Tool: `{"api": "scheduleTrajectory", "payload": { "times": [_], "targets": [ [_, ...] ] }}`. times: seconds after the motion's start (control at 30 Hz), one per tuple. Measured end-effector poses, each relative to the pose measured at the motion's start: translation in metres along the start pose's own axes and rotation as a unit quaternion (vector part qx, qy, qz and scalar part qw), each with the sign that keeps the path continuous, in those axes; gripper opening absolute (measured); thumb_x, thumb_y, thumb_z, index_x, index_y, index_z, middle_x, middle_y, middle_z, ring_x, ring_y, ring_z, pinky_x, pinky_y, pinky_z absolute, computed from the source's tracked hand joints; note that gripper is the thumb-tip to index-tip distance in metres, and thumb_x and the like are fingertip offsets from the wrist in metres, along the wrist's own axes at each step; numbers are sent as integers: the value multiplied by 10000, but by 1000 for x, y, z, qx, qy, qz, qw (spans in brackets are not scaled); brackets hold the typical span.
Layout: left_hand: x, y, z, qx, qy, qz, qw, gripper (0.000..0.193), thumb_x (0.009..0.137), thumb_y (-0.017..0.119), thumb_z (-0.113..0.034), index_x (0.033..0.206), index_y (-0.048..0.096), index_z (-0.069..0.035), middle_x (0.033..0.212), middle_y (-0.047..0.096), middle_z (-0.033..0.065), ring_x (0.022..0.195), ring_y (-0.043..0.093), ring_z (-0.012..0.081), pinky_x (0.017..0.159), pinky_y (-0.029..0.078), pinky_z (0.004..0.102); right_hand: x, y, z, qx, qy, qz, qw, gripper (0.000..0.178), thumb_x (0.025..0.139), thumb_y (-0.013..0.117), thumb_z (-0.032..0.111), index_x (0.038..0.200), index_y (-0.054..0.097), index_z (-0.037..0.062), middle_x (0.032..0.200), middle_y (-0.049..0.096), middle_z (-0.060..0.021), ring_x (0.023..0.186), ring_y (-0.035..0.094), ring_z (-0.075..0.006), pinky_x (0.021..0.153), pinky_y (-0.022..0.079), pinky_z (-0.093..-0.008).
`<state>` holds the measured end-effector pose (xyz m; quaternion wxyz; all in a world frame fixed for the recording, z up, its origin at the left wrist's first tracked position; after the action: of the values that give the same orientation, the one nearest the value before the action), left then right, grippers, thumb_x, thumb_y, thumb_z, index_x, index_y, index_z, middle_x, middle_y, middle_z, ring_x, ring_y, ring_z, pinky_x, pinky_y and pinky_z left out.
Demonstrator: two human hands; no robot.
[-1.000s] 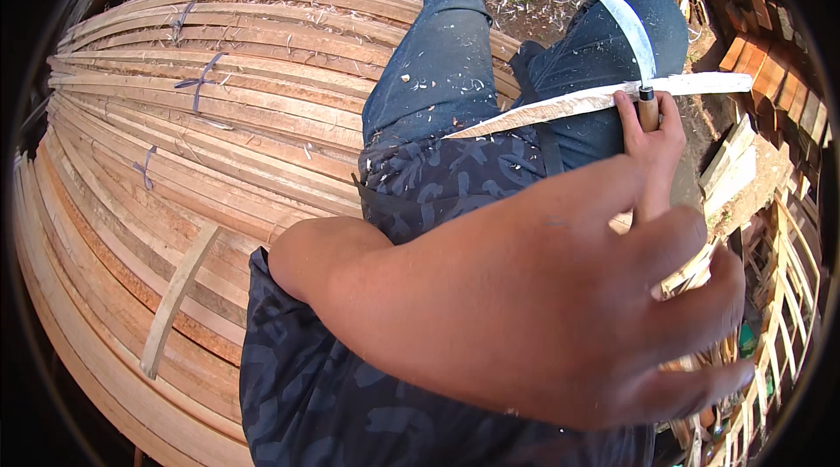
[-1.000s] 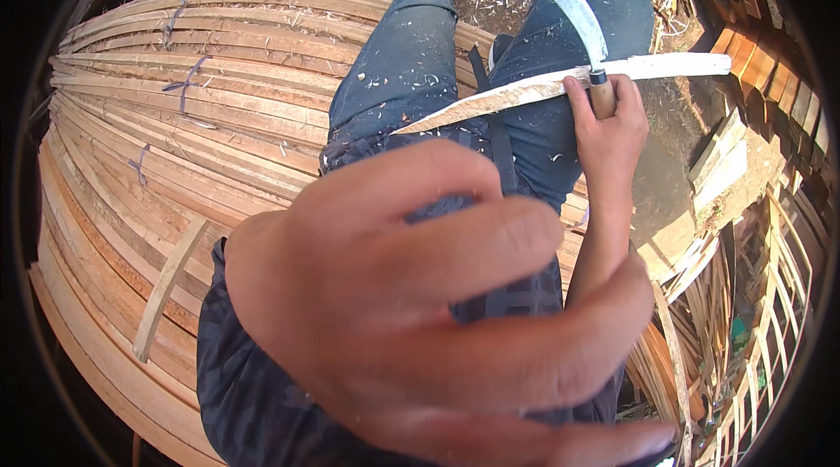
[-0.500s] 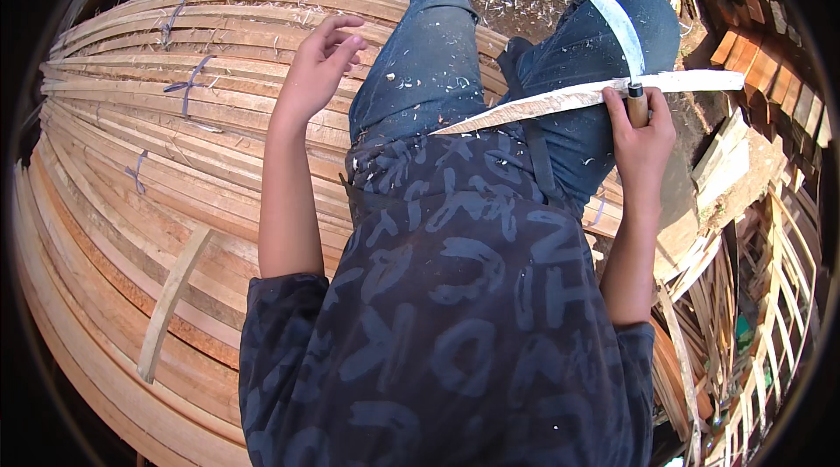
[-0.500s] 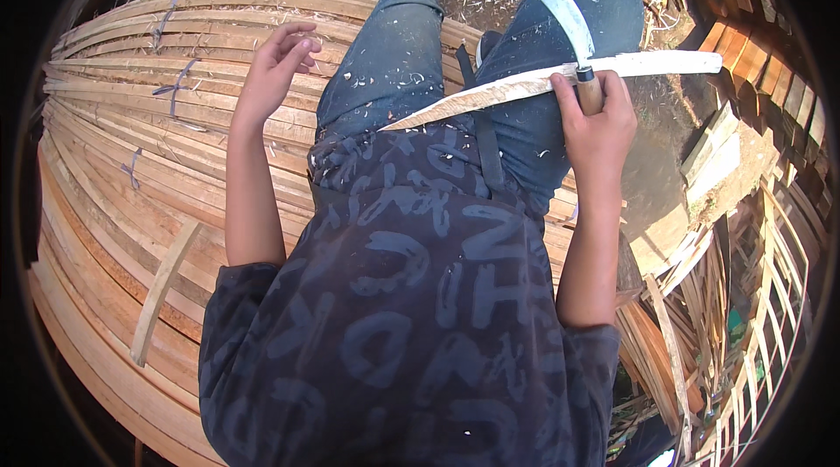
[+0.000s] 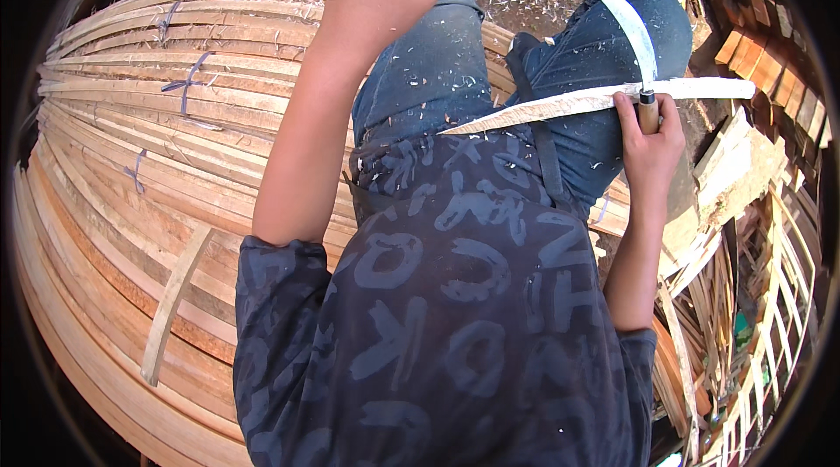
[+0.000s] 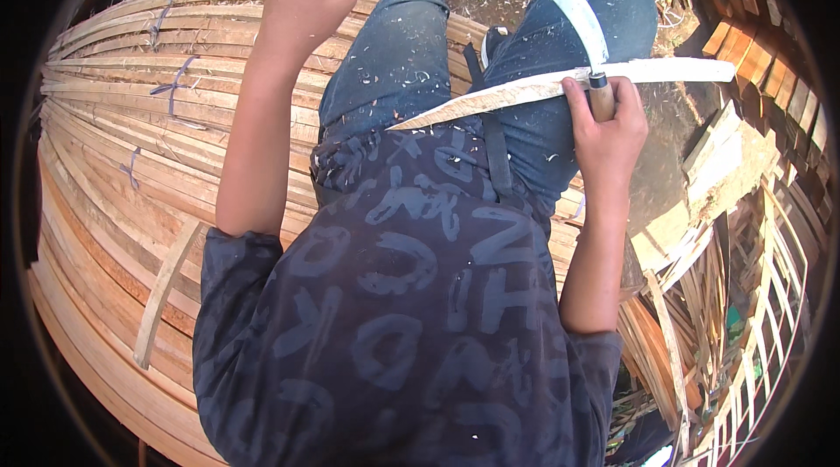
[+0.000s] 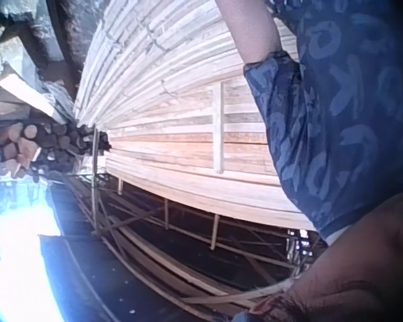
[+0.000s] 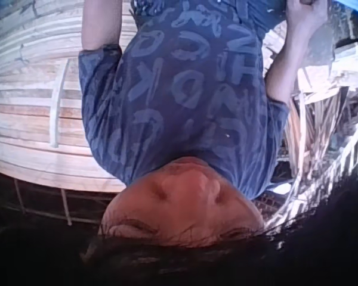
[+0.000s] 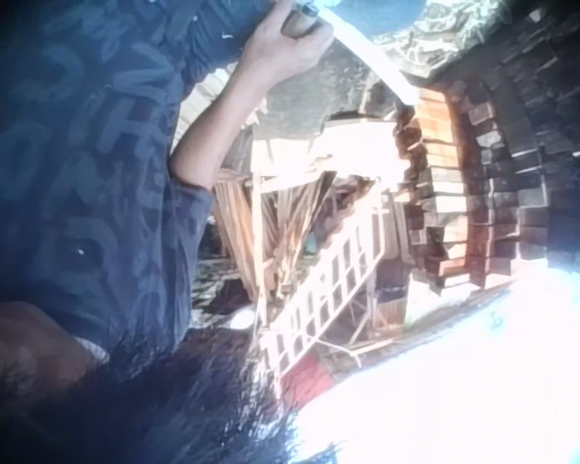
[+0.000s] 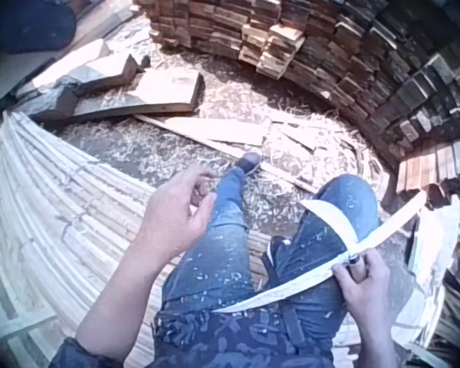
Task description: The person sits on the ground and uses a curved knife to shave thin strips from a long piece of wood held across their lap. They repeatedly draw the knife along the wood to remove shavings, occasionally adjusting their grip and the wood's position.
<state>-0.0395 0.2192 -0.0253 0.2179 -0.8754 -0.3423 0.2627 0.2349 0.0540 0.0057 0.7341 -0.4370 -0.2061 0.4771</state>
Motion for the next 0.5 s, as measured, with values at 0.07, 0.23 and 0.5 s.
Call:
{"api": "scheduleTrajectory", "payload": {
  "times": [0.07, 0.23, 0.5],
  "targets": [
    [12, -20, 16, 6, 28, -106, 994, 528, 860, 638, -237, 1333, 420, -150, 1153, 576, 128, 988, 603, 266, 886, 493, 369, 0, -1, 2, 2, 2, 3, 1000, 310, 756, 777, 235, 804, 582, 0, 728, 594, -116, 646, 571, -255, 634, 453, -350],
    [-27, 104, 168, 440, -86, -36, 893, 347, 846, 591, -153, 1188, 569, -100, 1185, 569, 148, 1040, 572, 330, 859, 483, 441, 5, 1, 2, 2, -25, 8, 1000, 309, 757, 778, 233, 792, 576, 2, 726, 588, -107, 641, 562, -238, 629, 449, -344],
    [-38, 21, 99, -461, -33, -149, 874, 409, 863, 625, -175, 1268, 564, -169, 1223, 557, 103, 1096, 566, 280, 908, 488, 384, 1, 1, -8, 18, -15, -3, 1000, 312, 752, 784, 226, 787, 565, 6, 707, 573, -100, 623, 549, -226, 624, 449, -332]
  ]
}}
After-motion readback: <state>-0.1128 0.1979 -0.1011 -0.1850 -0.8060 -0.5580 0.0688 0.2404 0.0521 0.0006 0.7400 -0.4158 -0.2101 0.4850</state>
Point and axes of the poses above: each hand's wrist, its own x-axis towards the middle knuckle, its own y-axis out of the palm, z = x × y, the point moved 10 cm from there along x, towards the middle knuckle
